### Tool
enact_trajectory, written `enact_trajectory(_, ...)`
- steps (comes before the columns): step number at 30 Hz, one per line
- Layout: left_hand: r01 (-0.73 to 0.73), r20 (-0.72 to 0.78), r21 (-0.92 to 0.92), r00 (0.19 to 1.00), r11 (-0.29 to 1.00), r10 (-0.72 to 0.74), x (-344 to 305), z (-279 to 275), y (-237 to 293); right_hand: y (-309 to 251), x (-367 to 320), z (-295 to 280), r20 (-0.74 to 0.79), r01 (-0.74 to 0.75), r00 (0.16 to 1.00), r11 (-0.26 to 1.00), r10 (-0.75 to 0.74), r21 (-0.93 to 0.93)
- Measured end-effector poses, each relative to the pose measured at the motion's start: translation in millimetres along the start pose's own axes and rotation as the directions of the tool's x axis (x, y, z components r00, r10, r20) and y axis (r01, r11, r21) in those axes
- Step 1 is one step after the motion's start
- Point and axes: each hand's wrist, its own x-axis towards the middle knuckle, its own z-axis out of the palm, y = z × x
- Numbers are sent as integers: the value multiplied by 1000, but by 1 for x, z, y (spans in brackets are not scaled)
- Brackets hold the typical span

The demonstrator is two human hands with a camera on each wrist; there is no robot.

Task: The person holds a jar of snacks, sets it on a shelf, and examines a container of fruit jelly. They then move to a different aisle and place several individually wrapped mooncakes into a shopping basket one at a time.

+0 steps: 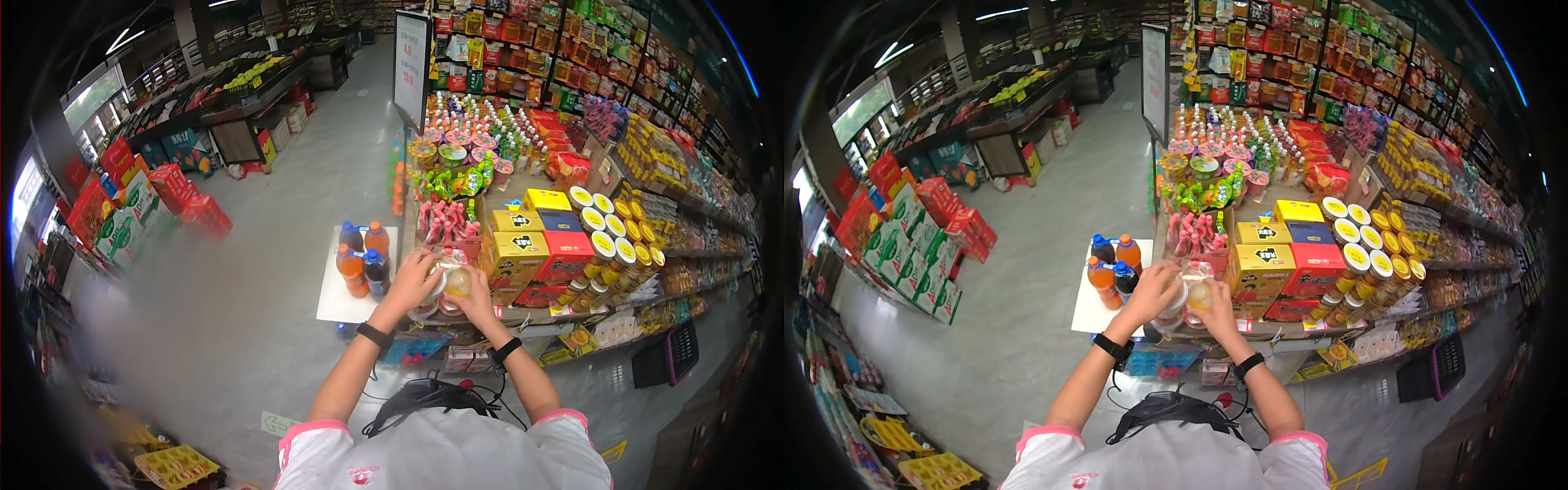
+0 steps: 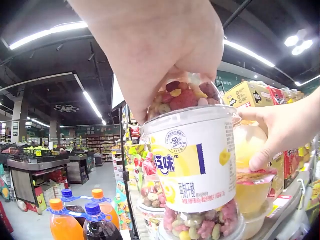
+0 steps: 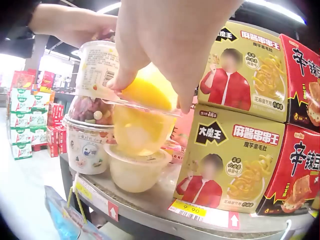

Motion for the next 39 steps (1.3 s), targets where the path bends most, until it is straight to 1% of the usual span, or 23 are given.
enact_trajectory(2,0,-6,4,1000,1000,0,0,1,-2,-8,0,-5,-33,-21,999,1000,21,-3)
enact_trajectory(5,-3,-12,11,1000,1000,3,-2,3,-6,-24,-2,-20,-48,-2,999,1000,2,9)
enact_trajectory(8,6,-4,-9,1000,1000,-6,-1,-1,0,-38,-8,-37,-41,-71,997,996,73,46)
enact_trajectory(11,-1,-12,4,1000,1000,1,-1,1,-1,-40,-14,-48,-18,-125,991,977,131,174)
enact_trajectory(12,1,-8,-2,1000,1000,-1,-1,2,-1,-45,-16,-53,25,-183,982,925,185,333)
enact_trajectory(13,3,-3,-8,1000,1000,-3,-1,2,-2,-51,-17,-59,76,-238,970,845,231,480)
enact_trajectory(14,4,1,-14,1000,1000,-4,0,2,-2,-54,-18,-63,132,-289,955,737,265,611)
enact_trajectory(15,26,2,-1,1000,1000,-26,0,1,-1,-53,-18,-64,174,-328,941,659,290,676)
enact_trajectory(17,68,4,25,998,997,-68,0,-2,6,-49,-20,-68,260,-396,909,480,326,782)
enact_trajectory(20,1,-29,321,1000,947,9,-2,-5,17,-55,-23,-75,341,-423,894,296,290,857)
enact_trajectory(23,-149,-77,430,977,891,200,-2,-18,32,-65,-23,-82,449,-462,876,40,177,886)
enact_trajectory(25,-173,-52,120,982,978,180,-1,-26,49,-79,-23,-87,465,-465,878,-26,113,885)
enact_trajectory(26,-168,-34,-44,985,985,167,-4,-28,56,-83,-25,-88,475,-471,876,-62,83,880)
enact_trajectory(27,-113,64,-146,990,983,124,-9,-31,60,-81,-26,-88,491,-484,868,-100,77,870)
enact_trajectory(29,-87,124,-228,985,970,118,-17,-35,81,-77,-26,-85,525,-509,849,-175,57,843)
enact_trajectory(30,-73,152,-266,981,961,117,-19,-37,89,-85,-25,-87,521,-508,853,-189,25,841)
enact_trajectory(31,-91,176,-237,975,967,135,-22,-36,93,-98,-24,-91,516,-507,857,-201,-7,838)
enact_trajectory(34,-80,103,-312,988,947,118,-31,-34,108,-108,-28,-90,513,-517,854,-227,-83,825)
enact_trajectory(35,-58,106,-339,989,939,100,-33,-32,106,-109,-30,-88,515,-524,851,-234,-105,819)
enact_trajectory(38,-64,57,-424,994,904,96,-35,-39,110,-118,-39,-84,538,-547,837,-109,-102,830)
enact_trajectory(39,-79,28,-437,994,896,102,-36,-42,112,-122,-41,-85,546,-556,830,-97,-114,825)
